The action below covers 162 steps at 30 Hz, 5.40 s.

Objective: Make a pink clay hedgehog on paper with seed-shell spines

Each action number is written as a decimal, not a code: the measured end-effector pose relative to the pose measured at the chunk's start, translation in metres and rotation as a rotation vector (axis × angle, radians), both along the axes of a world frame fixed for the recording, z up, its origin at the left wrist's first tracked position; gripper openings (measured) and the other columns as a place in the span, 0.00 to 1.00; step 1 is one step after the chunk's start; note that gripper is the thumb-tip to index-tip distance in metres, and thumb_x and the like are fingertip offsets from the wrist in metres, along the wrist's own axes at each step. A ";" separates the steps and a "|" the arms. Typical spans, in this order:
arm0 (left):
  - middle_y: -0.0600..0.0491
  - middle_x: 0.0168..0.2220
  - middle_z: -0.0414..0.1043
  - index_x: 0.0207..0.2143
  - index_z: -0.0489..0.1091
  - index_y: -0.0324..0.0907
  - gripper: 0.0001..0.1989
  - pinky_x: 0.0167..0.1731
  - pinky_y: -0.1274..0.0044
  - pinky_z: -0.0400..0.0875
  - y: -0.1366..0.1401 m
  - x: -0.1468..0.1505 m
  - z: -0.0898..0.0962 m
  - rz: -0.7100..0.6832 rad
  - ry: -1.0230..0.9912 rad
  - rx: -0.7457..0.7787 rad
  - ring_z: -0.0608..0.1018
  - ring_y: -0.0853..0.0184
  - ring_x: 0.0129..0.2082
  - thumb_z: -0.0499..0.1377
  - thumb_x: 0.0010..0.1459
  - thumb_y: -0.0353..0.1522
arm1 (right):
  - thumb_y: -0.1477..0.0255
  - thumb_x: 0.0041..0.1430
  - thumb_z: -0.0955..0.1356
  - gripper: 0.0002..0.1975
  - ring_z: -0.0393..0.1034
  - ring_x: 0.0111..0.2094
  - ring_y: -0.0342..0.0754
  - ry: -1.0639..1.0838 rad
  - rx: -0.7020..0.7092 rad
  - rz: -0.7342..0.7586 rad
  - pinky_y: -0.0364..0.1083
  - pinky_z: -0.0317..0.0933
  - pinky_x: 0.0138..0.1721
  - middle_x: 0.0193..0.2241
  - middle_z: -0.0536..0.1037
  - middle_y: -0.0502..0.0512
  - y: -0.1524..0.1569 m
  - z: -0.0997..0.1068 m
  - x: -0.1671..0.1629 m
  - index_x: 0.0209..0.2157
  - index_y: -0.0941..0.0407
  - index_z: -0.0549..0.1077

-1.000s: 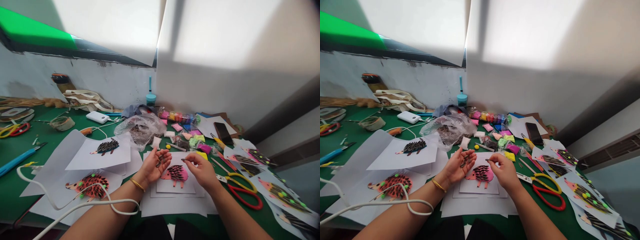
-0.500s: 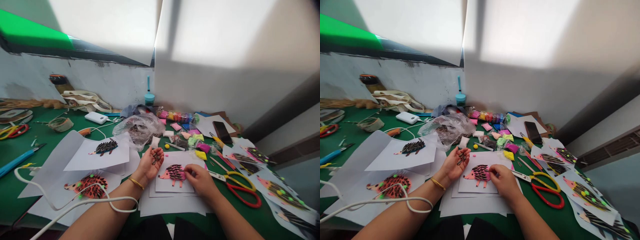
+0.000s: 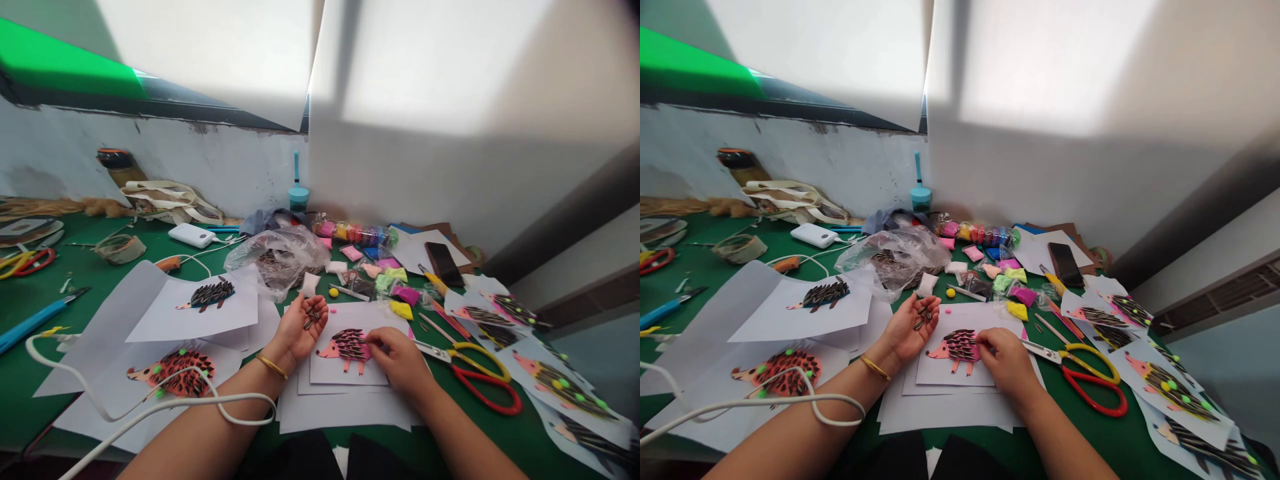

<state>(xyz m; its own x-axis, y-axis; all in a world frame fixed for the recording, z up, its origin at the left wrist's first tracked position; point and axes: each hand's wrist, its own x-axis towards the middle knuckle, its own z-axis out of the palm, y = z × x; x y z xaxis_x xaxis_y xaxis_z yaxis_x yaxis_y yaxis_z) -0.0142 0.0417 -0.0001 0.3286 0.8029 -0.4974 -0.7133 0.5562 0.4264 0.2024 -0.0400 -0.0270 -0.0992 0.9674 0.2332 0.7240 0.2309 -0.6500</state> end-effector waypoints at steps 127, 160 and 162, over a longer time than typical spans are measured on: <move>0.39 0.43 0.73 0.42 0.68 0.33 0.23 0.47 0.70 0.72 0.003 -0.003 -0.006 -0.078 -0.136 0.093 0.77 0.61 0.44 0.49 0.63 0.44 | 0.72 0.60 0.63 0.07 0.69 0.36 0.49 -0.019 0.128 0.050 0.48 0.63 0.38 0.33 0.75 0.55 -0.012 0.008 0.004 0.33 0.54 0.73; 0.40 0.41 0.73 0.42 0.68 0.34 0.21 0.46 0.70 0.73 0.002 -0.002 -0.002 -0.069 -0.106 0.069 0.77 0.62 0.43 0.48 0.63 0.43 | 0.75 0.60 0.63 0.08 0.69 0.36 0.49 -0.209 0.138 0.109 0.48 0.62 0.38 0.32 0.76 0.55 -0.010 0.003 0.000 0.36 0.54 0.74; 0.40 0.41 0.73 0.42 0.68 0.34 0.21 0.45 0.70 0.73 0.002 -0.002 -0.002 -0.069 -0.108 0.069 0.77 0.62 0.43 0.48 0.63 0.43 | 0.75 0.60 0.63 0.08 0.69 0.35 0.49 -0.222 0.139 0.113 0.48 0.62 0.39 0.32 0.75 0.55 -0.009 0.003 0.000 0.36 0.54 0.74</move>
